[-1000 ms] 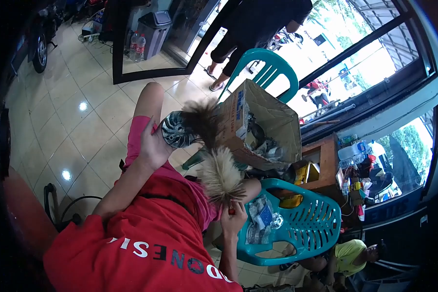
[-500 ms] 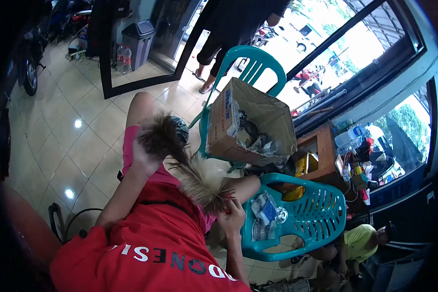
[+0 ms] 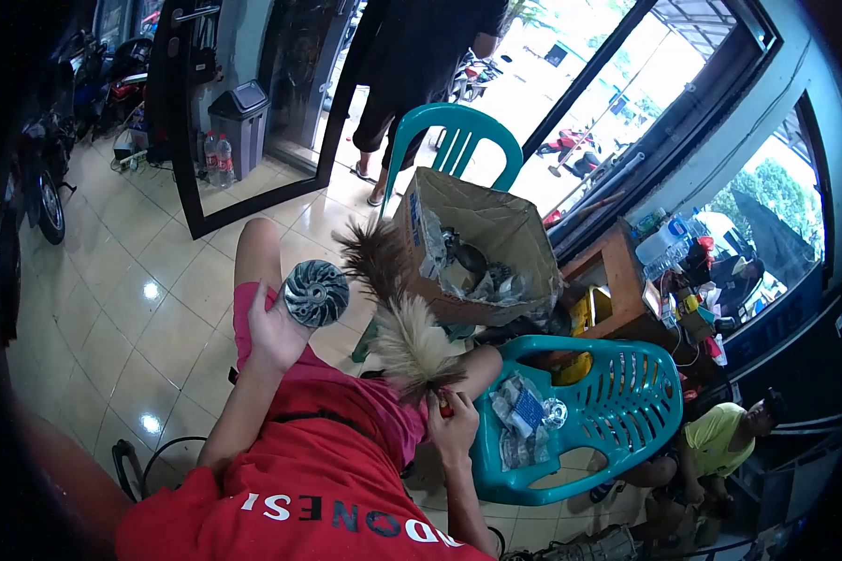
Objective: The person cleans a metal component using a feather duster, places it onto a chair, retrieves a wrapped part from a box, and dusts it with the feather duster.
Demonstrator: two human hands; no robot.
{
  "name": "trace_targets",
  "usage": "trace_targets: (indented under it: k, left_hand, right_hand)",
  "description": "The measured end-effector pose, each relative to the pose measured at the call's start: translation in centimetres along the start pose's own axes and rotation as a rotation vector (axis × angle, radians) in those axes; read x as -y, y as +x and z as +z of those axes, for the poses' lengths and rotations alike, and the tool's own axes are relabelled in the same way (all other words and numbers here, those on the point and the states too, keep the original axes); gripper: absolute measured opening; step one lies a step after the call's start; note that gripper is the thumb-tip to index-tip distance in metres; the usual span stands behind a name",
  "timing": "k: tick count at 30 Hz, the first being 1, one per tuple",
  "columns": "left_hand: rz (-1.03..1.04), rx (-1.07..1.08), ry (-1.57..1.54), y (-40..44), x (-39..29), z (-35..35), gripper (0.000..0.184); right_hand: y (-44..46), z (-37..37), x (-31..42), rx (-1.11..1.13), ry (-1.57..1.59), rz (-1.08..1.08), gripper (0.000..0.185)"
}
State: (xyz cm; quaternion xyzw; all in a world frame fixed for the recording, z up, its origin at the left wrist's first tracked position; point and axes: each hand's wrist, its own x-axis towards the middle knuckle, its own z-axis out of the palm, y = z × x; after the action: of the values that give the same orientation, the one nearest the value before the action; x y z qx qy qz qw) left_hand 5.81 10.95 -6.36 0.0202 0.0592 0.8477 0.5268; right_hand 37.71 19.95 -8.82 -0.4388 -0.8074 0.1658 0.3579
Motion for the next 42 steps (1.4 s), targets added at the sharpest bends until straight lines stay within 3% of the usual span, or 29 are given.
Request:
trace_targets:
  k: [2, 6, 8, 10, 12, 14, 16, 17, 20, 21, 24, 25, 26, 28, 30, 31, 33, 35, 37, 38, 40, 42]
  left_hand:
    - [0.003, -0.057, 0.009, 0.0, -0.1, -0.3, 0.069]
    - [0.014, -0.103, 0.031, 0.1, -0.2, 0.0, 0.07]
    - [0.033, -0.089, 0.026, -0.1, -0.1, -0.1, 0.07]
    - [0.031, -0.104, 0.012, -0.4, -0.2, 0.3, 0.074]
    - [0.047, -0.232, 0.006, -0.4, -0.3, 0.4, 0.079]
    - [0.071, -0.197, 0.043, -0.4, -0.5, 0.7, 0.084]
    - [0.123, -0.221, 0.065, -0.3, -0.6, 1.2, 0.076]
    - [0.136, -0.224, 0.053, -0.1, -0.7, 0.6, 0.076]
    - [0.057, -0.076, -0.041, 0.2, -1.1, -0.6, 0.052]
    - [0.072, -0.078, -0.046, 0.1, -1.0, -0.5, 0.052]
    - [0.114, -0.262, -0.084, -1.0, -0.6, 1.8, 0.049]
    - [0.118, -0.256, -0.094, 0.0, -0.5, -0.5, 0.049]
    - [0.097, -0.112, -0.164, 1.6, -0.5, -4.8, 0.051]
    - [0.05, 0.156, -0.269, 0.3, -0.5, -3.3, 0.06]
    - [0.093, 0.284, -0.044, 0.7, 0.2, -4.8, 0.063]
    - [0.055, 0.22, 0.005, 1.9, 0.1, -4.7, 0.063]
    - [-0.107, 0.198, -0.271, 0.4, -1.0, -2.2, 0.06]
    - [-0.158, 0.151, -0.339, -0.2, -1.4, -2.1, 0.059]
    - [-0.156, 0.245, -0.288, -0.1, -1.2, -2.9, 0.061]
    - [-0.043, 0.417, -0.104, 0.5, -0.2, -3.6, 0.068]
    - [-0.012, 0.085, 0.12, 0.9, 0.4, -1.7, 0.07]
    - [-0.155, 0.287, -0.246, 0.0, -0.8, -1.3, 0.06]
  right_hand:
    - [0.1, -0.6, 0.7, 0.093, 0.003, -0.094, 0.016]
    - [0.1, -0.4, 1.8, 0.029, -0.028, -0.125, 0.016]
    - [0.4, 0.0, 0.9, 0.004, -0.009, 0.025, 0.017]
    - [0.6, -0.1, 0.8, -0.032, 0.022, -0.012, 0.016]
    - [0.2, -1.1, 1.3, 0.068, 0.109, -0.101, 0.016]
    - [-0.7, -0.8, 1.3, 0.074, 0.168, -0.176, 0.017]
    - [-1.0, -0.4, 1.7, 0.06, 0.213, -0.228, 0.019]
    - [-1.4, -0.6, 1.7, 0.136, 0.132, -0.143, 0.02]
    - [-2.1, 0.3, 2.1, 0.152, 0.172, -0.207, 0.014]
    - [-2.2, 0.6, 2.2, 0.163, 0.175, -0.219, 0.014]
    - [-2.0, 0.8, 2.8, 0.127, 0.211, -0.292, 0.014]
    - [-1.8, 0.5, 3.1, 0.14, 0.18, -0.276, 0.014]
    - [-1.6, 0.2, 3.4, 0.153, 0.15, -0.261, 0.015]
    - [-1.5, -0.3, 4.2, 0.165, 0.153, -0.271, 0.014]
    - [-1.6, -0.1, 4.0, 0.172, 0.161, -0.273, 0.014]
    - [-1.8, 0.2, 3.2, 0.169, 0.122, -0.265, 0.014]
    - [-1.7, 0.6, 2.5, 0.171, 0.077, -0.259, 0.015]
    - [-1.4, 1.0, 2.4, 0.086, 0.121, -0.22, 0.016]
    - [-1.4, 0.5, 2.4, 0.143, 0.126, -0.256, 0.016]
    - [-1.6, 0.3, 2.5, 0.189, 0.129, -0.29, 0.016]
    - [-1.7, 0.2, 3.0, 0.203, 0.06, -0.254, 0.015]
    - [-1.4, 0.4, 3.0, 0.229, -0.011, -0.227, 0.014]
